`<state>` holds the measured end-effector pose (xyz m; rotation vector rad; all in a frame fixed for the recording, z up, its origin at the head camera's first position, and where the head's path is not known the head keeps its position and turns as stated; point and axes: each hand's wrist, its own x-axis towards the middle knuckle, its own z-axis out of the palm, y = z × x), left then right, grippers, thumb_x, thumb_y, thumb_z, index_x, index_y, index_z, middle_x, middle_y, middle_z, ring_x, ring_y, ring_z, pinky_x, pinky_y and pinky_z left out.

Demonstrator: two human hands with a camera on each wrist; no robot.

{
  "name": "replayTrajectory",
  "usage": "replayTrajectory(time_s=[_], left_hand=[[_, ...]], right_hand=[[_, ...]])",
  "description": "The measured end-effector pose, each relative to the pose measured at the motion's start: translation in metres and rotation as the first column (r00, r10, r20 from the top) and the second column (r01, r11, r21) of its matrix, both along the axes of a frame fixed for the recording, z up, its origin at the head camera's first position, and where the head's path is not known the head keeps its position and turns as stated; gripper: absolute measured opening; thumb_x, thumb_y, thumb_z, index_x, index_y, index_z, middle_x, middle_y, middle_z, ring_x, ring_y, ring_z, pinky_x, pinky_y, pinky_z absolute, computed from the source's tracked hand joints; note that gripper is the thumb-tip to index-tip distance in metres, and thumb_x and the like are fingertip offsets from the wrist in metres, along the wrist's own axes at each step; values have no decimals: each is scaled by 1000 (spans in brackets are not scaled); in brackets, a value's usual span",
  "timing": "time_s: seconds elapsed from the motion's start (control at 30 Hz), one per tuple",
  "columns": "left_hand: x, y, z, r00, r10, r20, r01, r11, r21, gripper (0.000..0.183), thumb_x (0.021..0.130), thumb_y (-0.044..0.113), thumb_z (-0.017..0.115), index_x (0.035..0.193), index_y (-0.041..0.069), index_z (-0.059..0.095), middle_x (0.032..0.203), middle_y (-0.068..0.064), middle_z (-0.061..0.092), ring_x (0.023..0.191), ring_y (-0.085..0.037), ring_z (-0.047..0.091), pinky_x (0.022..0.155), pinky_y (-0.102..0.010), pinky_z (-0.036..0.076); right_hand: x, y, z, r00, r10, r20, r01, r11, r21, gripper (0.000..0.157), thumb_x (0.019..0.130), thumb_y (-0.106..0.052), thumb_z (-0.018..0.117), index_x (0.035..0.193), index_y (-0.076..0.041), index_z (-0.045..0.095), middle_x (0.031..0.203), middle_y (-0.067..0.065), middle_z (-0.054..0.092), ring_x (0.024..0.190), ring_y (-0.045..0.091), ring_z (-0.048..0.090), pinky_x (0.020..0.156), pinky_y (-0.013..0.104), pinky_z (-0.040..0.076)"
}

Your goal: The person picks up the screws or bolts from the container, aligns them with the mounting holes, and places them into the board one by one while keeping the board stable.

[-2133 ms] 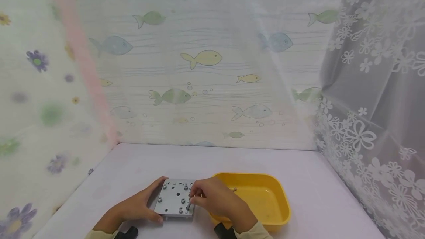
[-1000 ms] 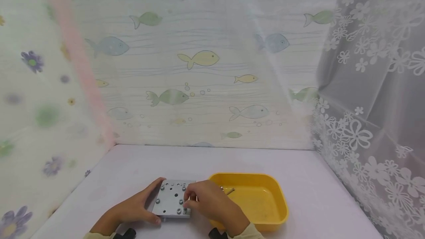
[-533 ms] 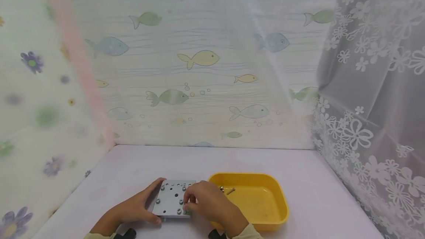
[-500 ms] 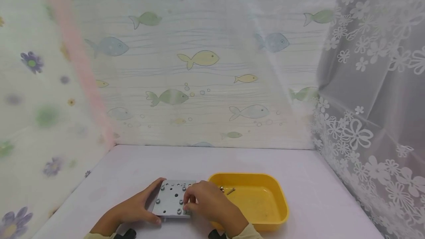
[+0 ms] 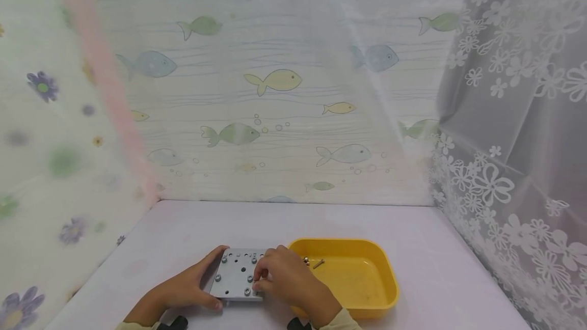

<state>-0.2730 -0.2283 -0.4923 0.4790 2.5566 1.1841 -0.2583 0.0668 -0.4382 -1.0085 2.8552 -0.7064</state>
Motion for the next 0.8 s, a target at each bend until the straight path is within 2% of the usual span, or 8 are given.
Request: replayTrajectory(time_s=[0.33,0.8], left_hand=[[1,1,1,1000,4,3,-4,1000,-1,134,58,48,98,165,29,19,173,-8,19,160,-42,11,123,-71,11],[2,2,3,1000,10,9,-10,1000,-6,134,59,48,97,165,29,19,173,-9,19,160,-43,12,122,-73,12]], right_hand=[[1,-2,-1,999,-8,-46,10,999,43,9,88,-42,82,85,-39,74,90,-22,60,88,2,47,81,20,46],[1,-1,-4,995,3,-96,1,999,41,10,86,-42,84,83,-38,74,90,-22,60,86,2,46,78,19,45]])
